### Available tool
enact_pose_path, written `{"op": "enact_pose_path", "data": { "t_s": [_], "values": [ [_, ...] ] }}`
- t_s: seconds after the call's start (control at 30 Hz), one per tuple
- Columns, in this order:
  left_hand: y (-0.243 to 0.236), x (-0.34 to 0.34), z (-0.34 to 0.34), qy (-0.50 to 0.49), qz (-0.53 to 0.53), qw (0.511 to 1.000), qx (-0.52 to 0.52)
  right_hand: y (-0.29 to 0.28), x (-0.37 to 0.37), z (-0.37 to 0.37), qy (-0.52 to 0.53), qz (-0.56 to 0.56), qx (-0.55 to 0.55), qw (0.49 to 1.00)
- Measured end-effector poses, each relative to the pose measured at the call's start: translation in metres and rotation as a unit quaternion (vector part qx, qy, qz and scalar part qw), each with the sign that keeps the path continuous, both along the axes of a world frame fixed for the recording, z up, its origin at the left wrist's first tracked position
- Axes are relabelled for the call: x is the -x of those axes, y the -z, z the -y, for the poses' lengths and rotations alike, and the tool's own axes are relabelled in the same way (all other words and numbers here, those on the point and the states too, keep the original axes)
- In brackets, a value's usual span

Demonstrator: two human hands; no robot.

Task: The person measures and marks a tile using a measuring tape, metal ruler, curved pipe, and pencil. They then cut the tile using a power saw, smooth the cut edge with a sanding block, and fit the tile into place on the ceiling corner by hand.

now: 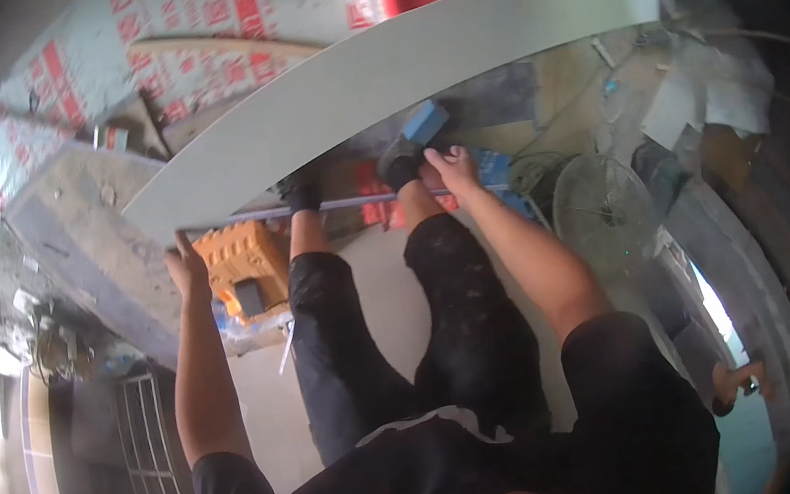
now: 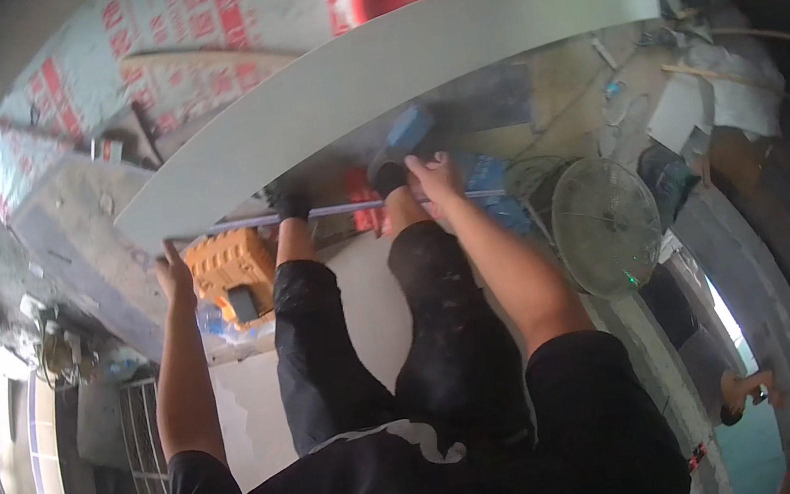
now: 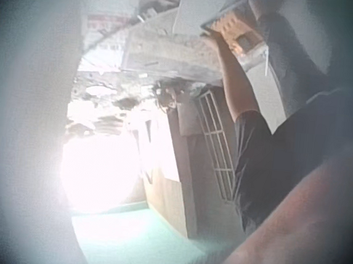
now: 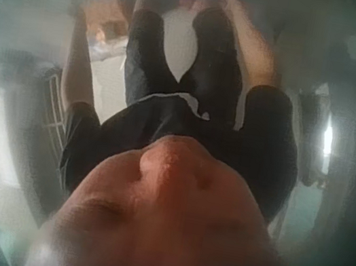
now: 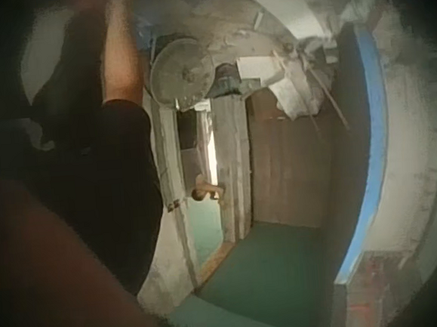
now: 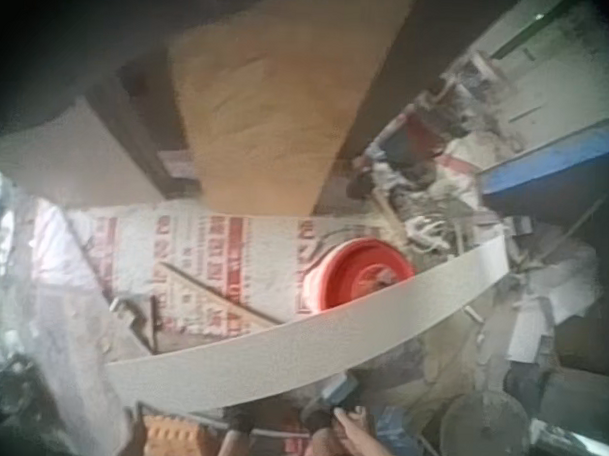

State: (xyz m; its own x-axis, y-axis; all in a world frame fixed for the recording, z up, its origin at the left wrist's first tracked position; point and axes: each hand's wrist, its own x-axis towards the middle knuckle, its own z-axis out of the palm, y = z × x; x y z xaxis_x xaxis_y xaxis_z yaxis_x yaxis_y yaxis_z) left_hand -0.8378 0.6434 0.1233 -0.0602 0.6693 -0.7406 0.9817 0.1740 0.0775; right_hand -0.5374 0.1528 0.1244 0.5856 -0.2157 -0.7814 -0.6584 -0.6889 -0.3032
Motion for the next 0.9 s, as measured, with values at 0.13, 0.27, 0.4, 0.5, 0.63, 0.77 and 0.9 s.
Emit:
{"op": "enact_pose_path", "data": {
  "t_s": [0.13,0.27,0.4,0.5,0.63,0.77,0.9],
  "values": [
    [-0.01,-0.007,0.053,-0.399,0.08,0.901,0.153,-0.045,-0.089,0.064,-0.179,0.066,0.069,0.979],
    [-0.014,-0.003,0.055,-0.413,0.298,0.86,0.042,-0.065,-0.158,0.04,-0.28,0.183,0.029,0.942],
    [-0.025,-0.094,0.072,-0.62,0.302,0.724,-0.012,-0.089,-0.212,0.037,-0.289,0.253,0.021,0.923],
    [-0.037,-0.122,0.048,-0.675,0.298,0.673,-0.052,-0.089,-0.237,-0.006,-0.376,0.312,0.045,0.871],
    [-0.028,-0.076,0.014,-0.638,0.309,0.702,-0.07,-0.084,-0.264,-0.068,-0.536,0.366,0.037,0.76],
    [-0.011,-0.036,-0.009,-0.711,0.301,0.627,-0.101,-0.071,-0.299,-0.12,-0.617,0.397,0.01,0.679],
    [0.003,-0.018,0.031,-0.68,0.262,0.675,-0.115,-0.069,-0.334,-0.157,-0.75,0.157,0.041,0.641]
  ]
}}
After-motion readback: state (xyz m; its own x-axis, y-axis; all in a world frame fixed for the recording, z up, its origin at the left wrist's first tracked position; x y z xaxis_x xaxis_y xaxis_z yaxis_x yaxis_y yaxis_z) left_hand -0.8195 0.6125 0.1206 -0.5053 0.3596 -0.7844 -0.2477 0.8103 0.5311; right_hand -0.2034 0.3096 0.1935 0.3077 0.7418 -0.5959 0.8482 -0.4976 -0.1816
